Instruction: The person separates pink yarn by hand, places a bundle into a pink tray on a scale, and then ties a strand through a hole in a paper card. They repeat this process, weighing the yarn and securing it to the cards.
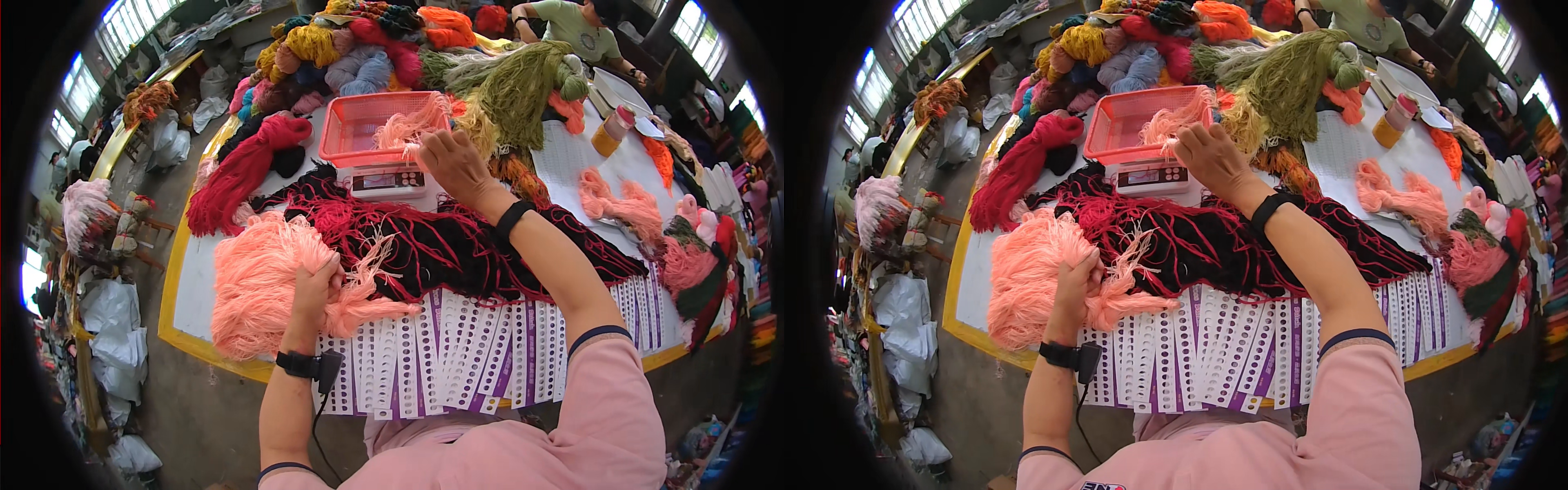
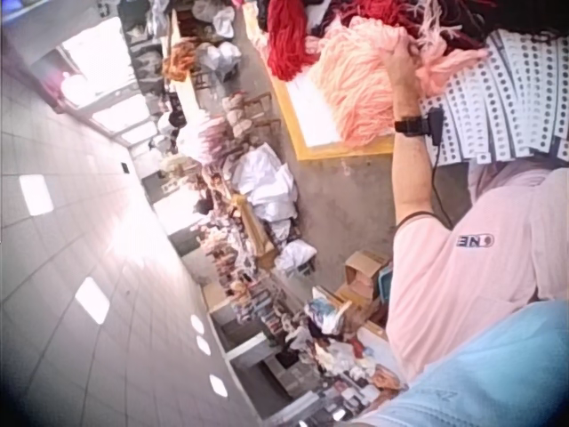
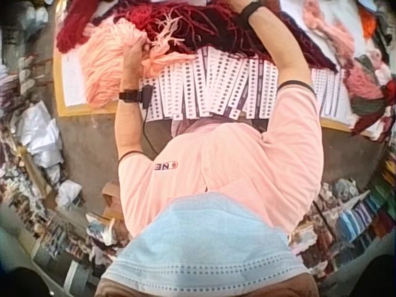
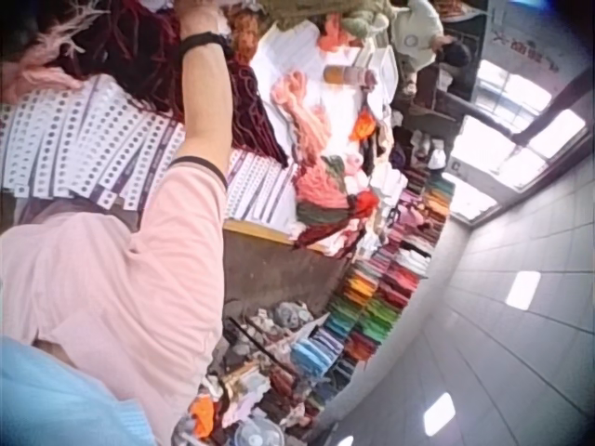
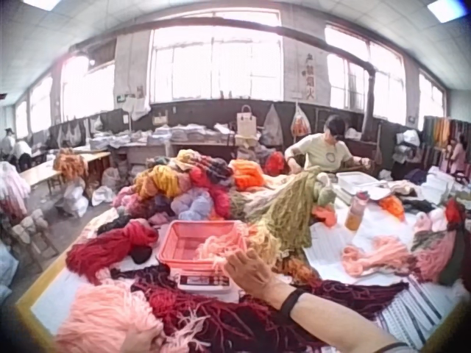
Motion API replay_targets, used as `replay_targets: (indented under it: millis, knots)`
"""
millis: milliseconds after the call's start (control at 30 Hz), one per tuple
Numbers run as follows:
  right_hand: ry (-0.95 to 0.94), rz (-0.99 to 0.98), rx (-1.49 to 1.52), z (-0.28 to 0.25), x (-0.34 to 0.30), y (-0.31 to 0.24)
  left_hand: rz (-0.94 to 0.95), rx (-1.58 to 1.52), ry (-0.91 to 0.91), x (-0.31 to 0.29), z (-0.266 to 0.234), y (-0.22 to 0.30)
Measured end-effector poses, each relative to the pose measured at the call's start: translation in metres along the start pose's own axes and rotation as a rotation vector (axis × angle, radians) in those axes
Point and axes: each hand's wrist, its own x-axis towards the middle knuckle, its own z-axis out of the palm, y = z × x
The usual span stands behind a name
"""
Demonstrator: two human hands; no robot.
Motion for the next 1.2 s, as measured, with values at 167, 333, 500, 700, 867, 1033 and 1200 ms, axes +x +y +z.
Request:
replay_targets:
  millis: [167, 333, 500, 700, 867, 1033, 1200]
  knots:
    - [0.082, -0.036, -0.055, -0.015, 0.002, -0.002, 0.024, 0.004, 0.023, -0.003, 0.001, -0.002]
    - [-0.082, 0.82, 1.316, -0.09, 0.005, 0.023, 0.035, -0.008, 0.028, -0.011, -0.008, -0.002]
    - [0.432, 1.018, 0.605, -0.208, -0.123, 0.185, 0.063, -0.091, -0.094, -0.013, 0.009, 0.03]
    - [0.496, 0.945, -0.14, -0.364, -0.121, 0.104, -0.055, -0.152, -0.395, -0.048, 0.043, 0.051]
    - [-0.22, 0.771, 1.22, -0.191, -0.13, -0.052, -0.236, 0.055, -0.332, -0.051, 0.092, -0.005]
    - [-0.336, 0.816, 1.474, -0.12, -0.167, -0.129, -0.306, 0.268, -0.268, -0.046, 0.124, -0.029]
    - [-0.422, 0.678, 1.675, -0.116, -0.16, -0.124, 0.1, 0.859, -0.252, -0.017, 0.121, -0.063]
